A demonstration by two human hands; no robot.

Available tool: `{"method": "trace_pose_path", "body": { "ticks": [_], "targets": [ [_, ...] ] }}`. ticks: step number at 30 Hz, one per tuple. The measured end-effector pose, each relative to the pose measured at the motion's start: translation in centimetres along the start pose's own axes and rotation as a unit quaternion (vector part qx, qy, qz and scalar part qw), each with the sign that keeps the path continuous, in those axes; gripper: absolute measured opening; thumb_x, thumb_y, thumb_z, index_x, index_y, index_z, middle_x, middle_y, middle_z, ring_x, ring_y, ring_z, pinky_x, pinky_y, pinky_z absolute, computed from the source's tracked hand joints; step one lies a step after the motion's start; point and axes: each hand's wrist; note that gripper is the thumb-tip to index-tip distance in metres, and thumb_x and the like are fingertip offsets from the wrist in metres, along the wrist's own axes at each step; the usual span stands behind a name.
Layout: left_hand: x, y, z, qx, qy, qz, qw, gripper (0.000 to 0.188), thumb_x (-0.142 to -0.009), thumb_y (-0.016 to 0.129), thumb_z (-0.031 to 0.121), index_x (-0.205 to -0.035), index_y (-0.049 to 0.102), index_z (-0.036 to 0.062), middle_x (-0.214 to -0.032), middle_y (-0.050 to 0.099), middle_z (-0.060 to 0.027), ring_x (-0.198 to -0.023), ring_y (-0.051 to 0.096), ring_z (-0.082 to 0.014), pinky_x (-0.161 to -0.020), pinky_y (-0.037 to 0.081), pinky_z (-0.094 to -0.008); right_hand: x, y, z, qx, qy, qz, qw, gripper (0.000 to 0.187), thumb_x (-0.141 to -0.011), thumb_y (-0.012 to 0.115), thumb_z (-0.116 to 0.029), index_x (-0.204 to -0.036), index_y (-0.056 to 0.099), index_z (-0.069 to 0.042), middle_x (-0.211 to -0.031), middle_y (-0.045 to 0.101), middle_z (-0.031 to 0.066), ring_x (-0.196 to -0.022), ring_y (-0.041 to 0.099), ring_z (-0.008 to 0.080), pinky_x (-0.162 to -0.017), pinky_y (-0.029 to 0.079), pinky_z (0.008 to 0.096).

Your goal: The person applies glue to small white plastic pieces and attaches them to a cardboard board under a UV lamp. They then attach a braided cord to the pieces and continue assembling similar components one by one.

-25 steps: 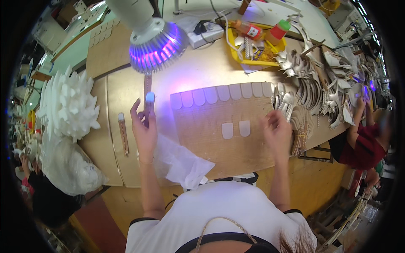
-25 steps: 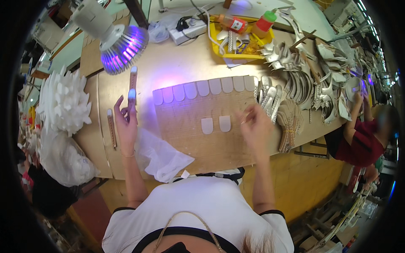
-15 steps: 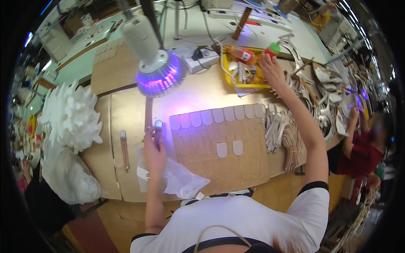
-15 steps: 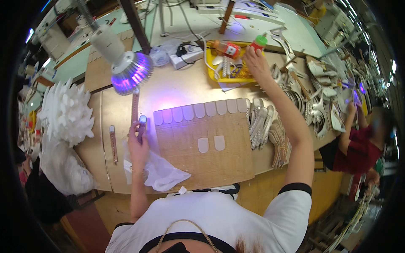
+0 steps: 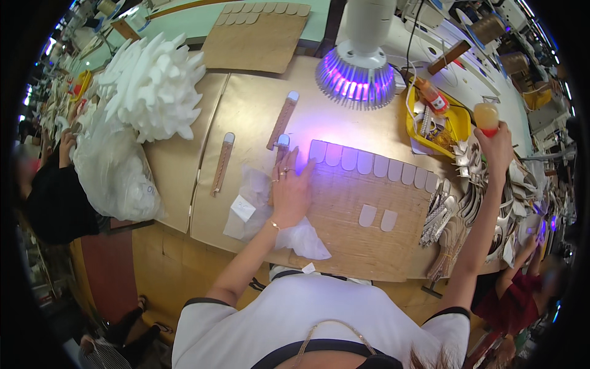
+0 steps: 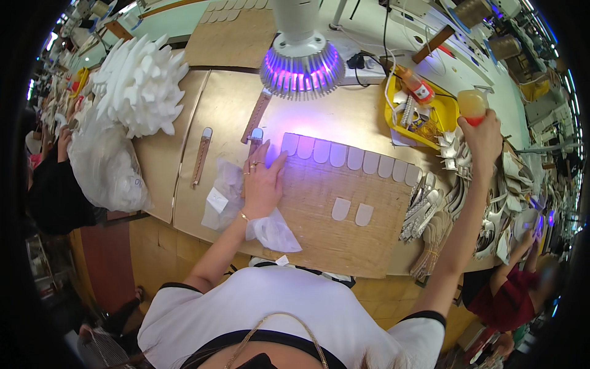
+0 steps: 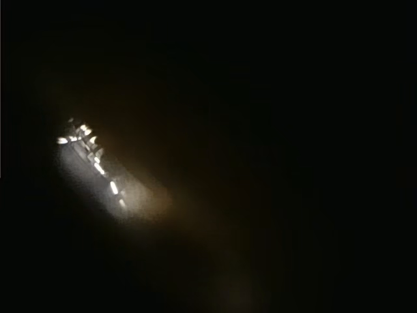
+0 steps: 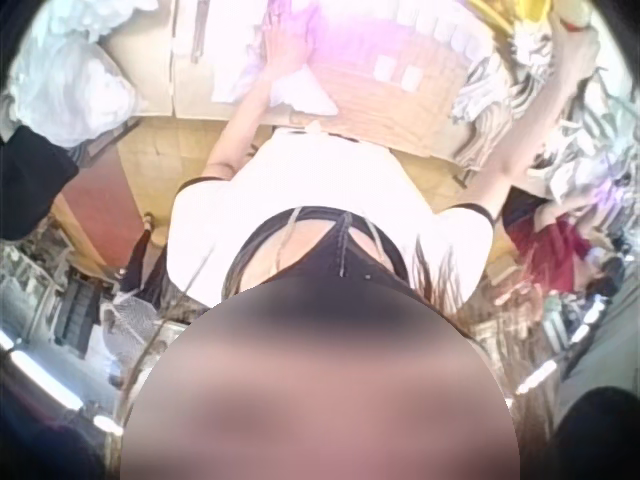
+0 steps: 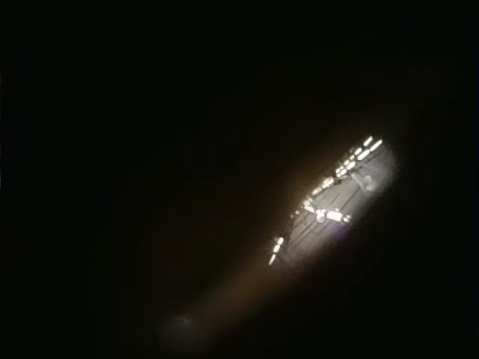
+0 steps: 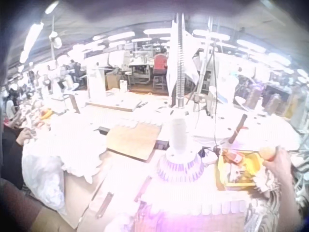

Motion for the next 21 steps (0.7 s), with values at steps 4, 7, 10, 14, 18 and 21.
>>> {"method": "trace_pose_path", "body": {
  "ticks": [4,7,10,14,18,21],
  "targets": [
    [0.3,1.4,-0.2,-0.04,0.01,0.007,0.999,0.052,-0.078,0.062,0.006,-0.128,0.059,0.0201,-0.141,0.042,-0.0186,-0.134,0.036,-0.0368,-0.112,0.023,-0.053,7.5,0.3,-6.3,-0.55,0.035,-0.076,0.831,0.054,-0.078,0.077,-0.034,-0.118,0.061,-0.002,-0.109,0.067,0.01,-0.094,0.064,0.0155,-0.081,0.052,0.0306],
    [0.5,1.7,-0.2,-0.041,0.005,0.009,0.999,0.054,-0.077,0.062,0.007,-0.129,0.059,0.0208,-0.142,0.042,-0.0165,-0.137,0.033,-0.0362,-0.114,0.016,-0.058,11.3,4.6,-14.5,-0.608,-0.001,-0.172,0.775,0.051,-0.078,0.078,-0.033,-0.115,0.062,-0.003,-0.106,0.067,0.008,-0.093,0.065,0.0163,-0.08,0.053,0.0312],
    [0.6,2.0,-0.1,-0.059,0.014,0.025,0.998,0.045,-0.081,0.059,0.009,-0.125,0.061,0.0158,-0.144,0.043,-0.0149,-0.14,0.03,-0.0372,-0.112,0.018,-0.0637,13.5,7.3,-22.6,-0.628,-0.106,-0.168,0.752,0.053,-0.073,0.084,-0.028,-0.112,0.059,-0.002,-0.099,0.07,0.0079,-0.088,0.067,0.0156,-0.078,0.055,0.031],
    [0.8,2.4,-0.1,-0.089,0.029,0.009,0.996,0.045,-0.084,0.055,0.012,-0.129,0.058,0.0138,-0.144,0.044,-0.0108,-0.143,0.026,-0.0335,-0.112,0.012,-0.0659,15.1,7.2,-27.7,-0.611,-0.219,-0.128,0.75,0.058,-0.071,0.086,-0.028,-0.111,0.055,0.001,-0.096,0.07,0.0107,-0.088,0.069,0.0186,-0.077,0.056,0.0334],
    [0.8,2.6,-0.2,-0.105,0.053,-0.004,0.993,0.045,-0.085,0.056,0.014,-0.13,0.056,0.0106,-0.142,0.048,-0.0066,-0.143,0.028,-0.0291,-0.112,0.006,-0.0667,15.1,6.7,-28.8,-0.59,-0.268,-0.094,0.756,0.056,-0.072,0.086,-0.021,-0.113,0.056,0.001,-0.094,0.071,0.0089,-0.086,0.068,0.0154,-0.078,0.055,0.0313],
    [0.7,2.5,-0.1,-0.103,0.061,-0.016,0.993,0.045,-0.085,0.056,0.015,-0.13,0.055,0.0076,-0.142,0.049,-0.0068,-0.143,0.028,-0.0288,-0.112,0.007,-0.0665,14.6,6.9,-28.8,-0.593,-0.28,-0.09,0.75,0.06,-0.072,0.086,-0.026,-0.113,0.053,0.002,-0.094,0.071,0.0117,-0.085,0.07,0.0189,-0.076,0.056,0.0327]
  ]
}}
Point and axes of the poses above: each hand's wrist, its own x-axis away from the middle knuckle, its own y-axis out of the palm, z = x × y
